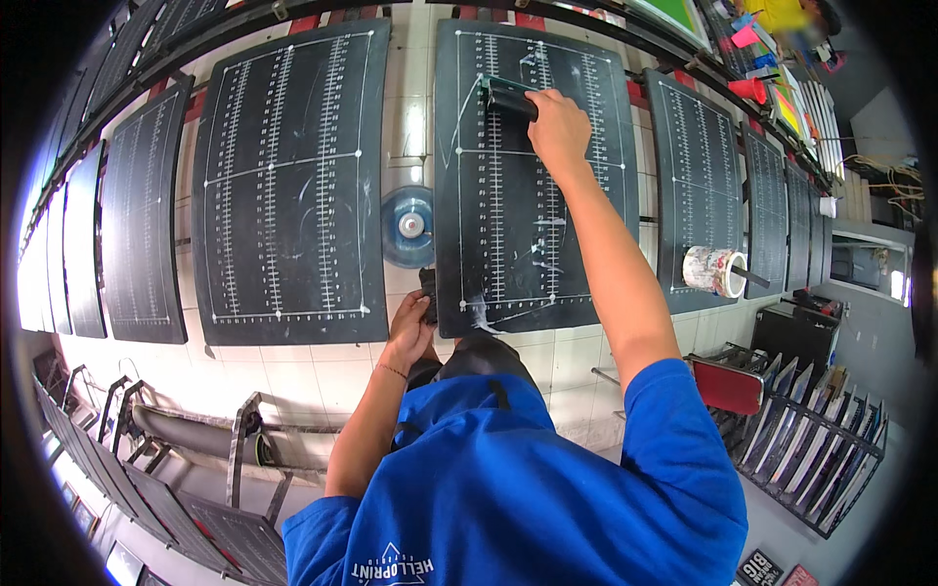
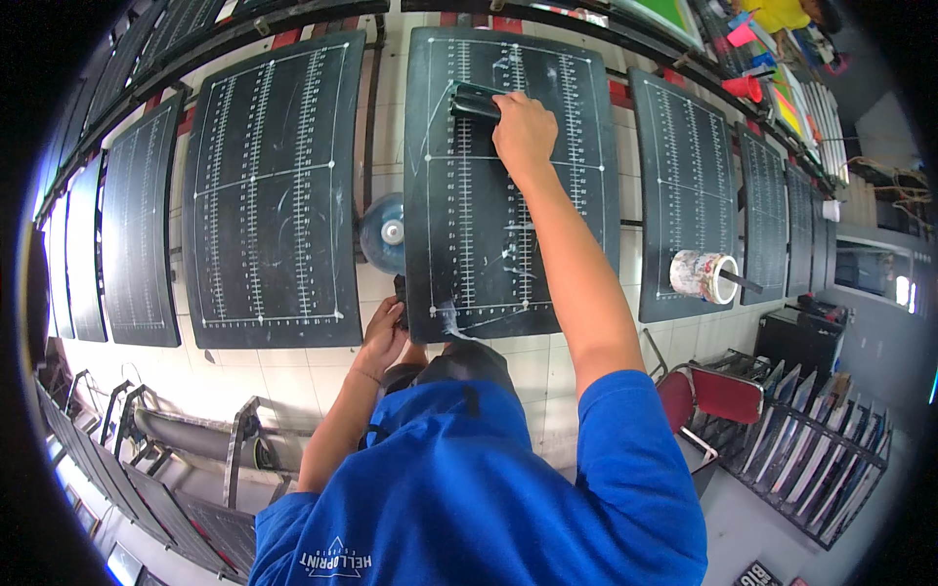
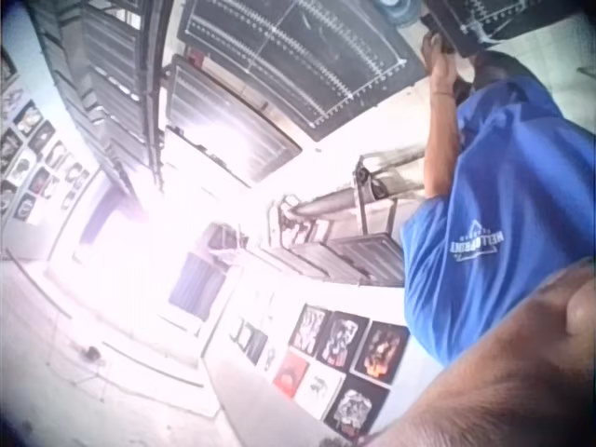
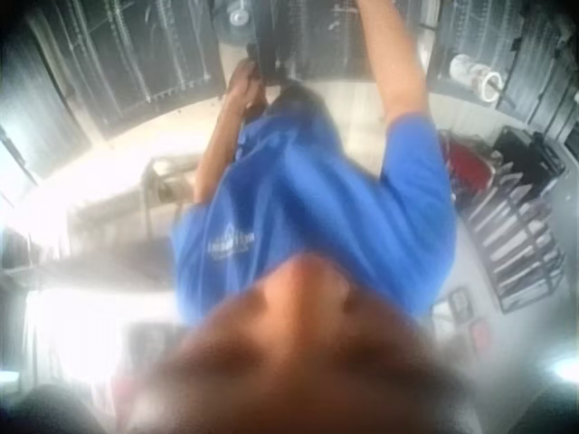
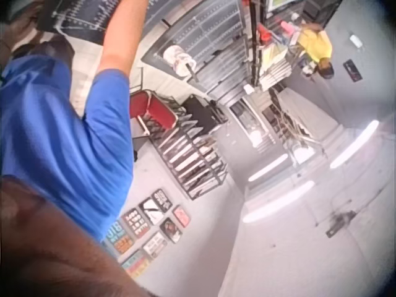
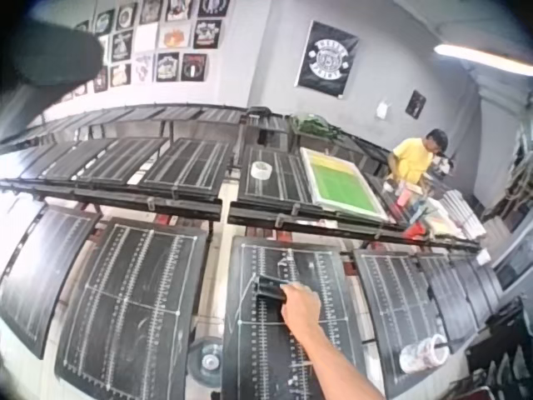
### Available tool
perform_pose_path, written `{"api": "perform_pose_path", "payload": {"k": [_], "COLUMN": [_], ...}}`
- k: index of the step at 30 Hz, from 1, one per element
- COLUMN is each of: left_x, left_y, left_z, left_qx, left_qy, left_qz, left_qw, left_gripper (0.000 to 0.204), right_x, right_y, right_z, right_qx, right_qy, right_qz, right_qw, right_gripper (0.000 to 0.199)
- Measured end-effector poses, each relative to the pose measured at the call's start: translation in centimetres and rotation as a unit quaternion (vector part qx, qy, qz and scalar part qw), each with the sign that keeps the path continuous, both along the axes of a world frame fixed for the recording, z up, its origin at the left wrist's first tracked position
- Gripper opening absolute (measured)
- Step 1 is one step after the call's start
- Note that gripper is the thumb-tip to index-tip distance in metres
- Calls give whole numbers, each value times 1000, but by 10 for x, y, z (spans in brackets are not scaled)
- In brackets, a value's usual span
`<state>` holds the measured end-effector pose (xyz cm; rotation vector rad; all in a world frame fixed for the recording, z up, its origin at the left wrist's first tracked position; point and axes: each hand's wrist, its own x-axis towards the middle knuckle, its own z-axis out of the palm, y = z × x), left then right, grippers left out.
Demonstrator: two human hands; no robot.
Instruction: The person uses a squeegee to spread white ink across a screen printing frame, repeatedly wiping the squeegee with a cloth. They also handle a bucket of ink and a water jug, moving them around the workspace.
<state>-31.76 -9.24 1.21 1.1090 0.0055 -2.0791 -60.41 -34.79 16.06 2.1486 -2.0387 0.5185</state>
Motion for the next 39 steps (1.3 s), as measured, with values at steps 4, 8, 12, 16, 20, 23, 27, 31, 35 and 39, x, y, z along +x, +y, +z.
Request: {"api": "perform_pose_path", "payload": {"k": [4,8,12,16,20,23,27,31,35,39], "left_x": [-6,-10,-9,1,6,6,-1,-11,-20,-15], "left_y": [-8,2,14,24,17,7,2,17,10,20], "left_z": [-4,-35,-43,-45,-19,-4,-2,-40,-38,-32], "left_qx": [3,-21,-17,8,0,-8,7,-7,-9,7], "left_qy": [-2,4,8,-10,-25,-34,-26,4,-12,-41], "left_qz": [27,47,45,62,71,60,89,93,73,77], "left_qw": [1000,999,999,998,997,998,996,996,997,996], "left_gripper": [18,18,19,22,29,32,22,22,15,17], "right_x": [5,30,53,53,39,16,-4,6,-16,-27], "right_y": [43,179,208,98,-31,-102,-105,16,92,10], "right_z": [9,22,19,12,-14,-17,-15,0,19,31], "right_qx": [61,148,157,99,22,-52,-37,51,114,78], "right_qy": [-12,-24,-56,-46,-11,8,-4,-7,-15,-28], "right_qz": [29,91,127,115,97,50,56,70,92,98], "right_qw": [998,985,978,987,995,997,998,996,989,992], "right_gripper": [41,67,69,63,50,27,32,54,53,41]}}
